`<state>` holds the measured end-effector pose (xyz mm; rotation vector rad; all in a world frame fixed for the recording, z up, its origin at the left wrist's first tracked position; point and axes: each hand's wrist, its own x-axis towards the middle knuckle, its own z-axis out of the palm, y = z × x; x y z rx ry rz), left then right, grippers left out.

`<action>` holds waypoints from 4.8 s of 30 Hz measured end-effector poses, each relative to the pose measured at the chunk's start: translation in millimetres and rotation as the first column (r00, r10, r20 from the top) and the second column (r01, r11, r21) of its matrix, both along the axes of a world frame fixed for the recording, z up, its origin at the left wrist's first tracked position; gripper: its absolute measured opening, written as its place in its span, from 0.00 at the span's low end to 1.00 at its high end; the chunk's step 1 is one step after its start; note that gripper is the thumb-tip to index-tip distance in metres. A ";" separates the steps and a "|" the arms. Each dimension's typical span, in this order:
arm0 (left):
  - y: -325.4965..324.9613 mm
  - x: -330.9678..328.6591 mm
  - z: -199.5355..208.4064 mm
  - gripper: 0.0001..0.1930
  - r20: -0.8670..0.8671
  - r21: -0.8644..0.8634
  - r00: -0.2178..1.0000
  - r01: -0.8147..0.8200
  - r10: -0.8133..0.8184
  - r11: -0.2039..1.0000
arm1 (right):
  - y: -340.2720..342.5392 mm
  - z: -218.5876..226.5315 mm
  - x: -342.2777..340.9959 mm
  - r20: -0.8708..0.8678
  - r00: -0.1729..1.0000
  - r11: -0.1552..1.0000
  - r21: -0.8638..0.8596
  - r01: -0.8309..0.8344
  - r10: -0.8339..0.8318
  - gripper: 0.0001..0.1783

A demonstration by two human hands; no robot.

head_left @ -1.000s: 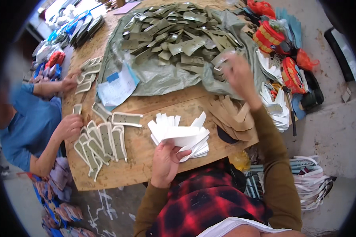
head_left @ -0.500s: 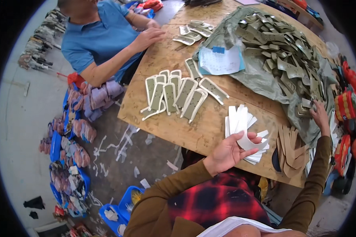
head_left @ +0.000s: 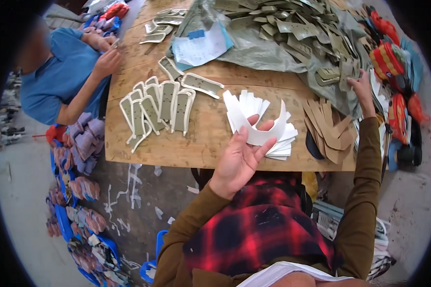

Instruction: The person sits at a wooden table and repeatedly assembles shoe components by hand. They pick up a white plastic piece and a green fabric piece, align them, and press them together to form a unit. The finished units are placed on the table to the left, while the person continues to process the remaining stacks of parts.

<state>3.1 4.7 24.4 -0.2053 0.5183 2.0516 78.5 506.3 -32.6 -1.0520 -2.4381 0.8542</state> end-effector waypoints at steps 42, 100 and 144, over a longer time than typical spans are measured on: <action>6.8 15.2 4.0 0.21 -0.068 -0.055 0.985 0.153 -0.157 0.987 | -323.8 74.0 27.9 -0.348 0.616 0.692 0.157 -0.705 0.706 0.20; 1.5 16.0 29.7 0.08 -0.904 -0.427 0.244 -0.477 -0.350 0.769 | -350.9 65.5 29.6 -0.062 0.728 0.702 0.332 -0.630 0.683 0.13; -6.6 -25.5 -15.4 0.21 -0.993 0.009 -0.117 -0.365 -0.036 0.931 | -331.8 51.2 8.0 -0.402 0.907 0.276 -0.864 -0.422 0.129 0.15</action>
